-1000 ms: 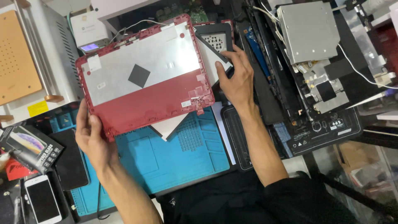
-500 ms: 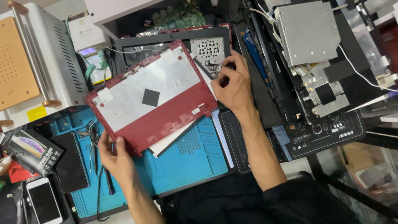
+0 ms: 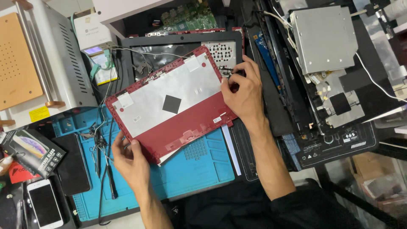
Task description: The person removes a laptop screen from its red casing, detaches a ribbon cable, and places the screen aside. They then peel off a protective film from the back of the casing and handle the laptop's internal components, including the motherboard and battery.
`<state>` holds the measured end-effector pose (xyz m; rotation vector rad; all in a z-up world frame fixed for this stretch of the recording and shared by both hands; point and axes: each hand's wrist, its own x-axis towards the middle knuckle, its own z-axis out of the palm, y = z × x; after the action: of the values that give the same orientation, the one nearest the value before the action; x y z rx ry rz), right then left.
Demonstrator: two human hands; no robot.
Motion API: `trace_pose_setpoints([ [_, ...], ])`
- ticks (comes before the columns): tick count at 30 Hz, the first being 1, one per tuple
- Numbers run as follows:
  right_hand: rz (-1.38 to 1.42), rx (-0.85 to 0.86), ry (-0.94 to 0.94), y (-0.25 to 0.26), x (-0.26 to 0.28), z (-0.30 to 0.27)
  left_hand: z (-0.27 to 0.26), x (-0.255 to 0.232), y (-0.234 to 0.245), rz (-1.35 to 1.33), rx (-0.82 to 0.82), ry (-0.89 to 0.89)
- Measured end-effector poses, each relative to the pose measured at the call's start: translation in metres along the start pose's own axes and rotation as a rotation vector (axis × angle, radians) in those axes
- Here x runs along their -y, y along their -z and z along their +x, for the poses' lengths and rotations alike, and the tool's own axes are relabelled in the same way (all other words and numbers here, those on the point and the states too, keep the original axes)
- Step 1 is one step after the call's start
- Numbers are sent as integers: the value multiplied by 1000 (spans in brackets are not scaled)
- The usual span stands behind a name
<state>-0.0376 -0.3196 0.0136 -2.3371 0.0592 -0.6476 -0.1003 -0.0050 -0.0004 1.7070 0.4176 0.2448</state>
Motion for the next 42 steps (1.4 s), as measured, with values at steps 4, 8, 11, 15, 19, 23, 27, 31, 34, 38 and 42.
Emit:
trace_pose_setpoints([
  [4, -17, 3, 6, -2, 1, 1, 1, 2, 0, 70, -25, 35],
  [8, -6, -13, 9, -4, -2, 1, 8, 7, -2, -92, 11, -103],
  [11, 18, -24, -10, -3, 0, 2, 21, -6, -5, -68, 5, -153],
  [15, 65, -52, -7, -1, 3, 5, 41, -39, -14, 30, 36, -255],
  [19, 116, -61, -78, 1, 5, 5, 63, -47, -25, 21, 101, -319],
  [23, 137, -43, -87, 3, 5, 7, 95, -38, -43, 63, 142, -376],
  [27, 206, -14, -77, 1, 7, 7, 119, -26, -65, 47, 173, -374],
  [31, 174, 6, -46, -6, 2, 7, 118, -21, -72, 227, 78, -275],
  [34, 92, -28, -33, -6, 7, 0, 117, -12, -60, 244, 101, -401],
  [38, 28, -29, -6, 18, 37, -8, 118, -14, -59, 282, 132, -418],
  [42, -131, -67, 27, 71, 78, -30, 106, -21, -57, 264, 128, -422],
])
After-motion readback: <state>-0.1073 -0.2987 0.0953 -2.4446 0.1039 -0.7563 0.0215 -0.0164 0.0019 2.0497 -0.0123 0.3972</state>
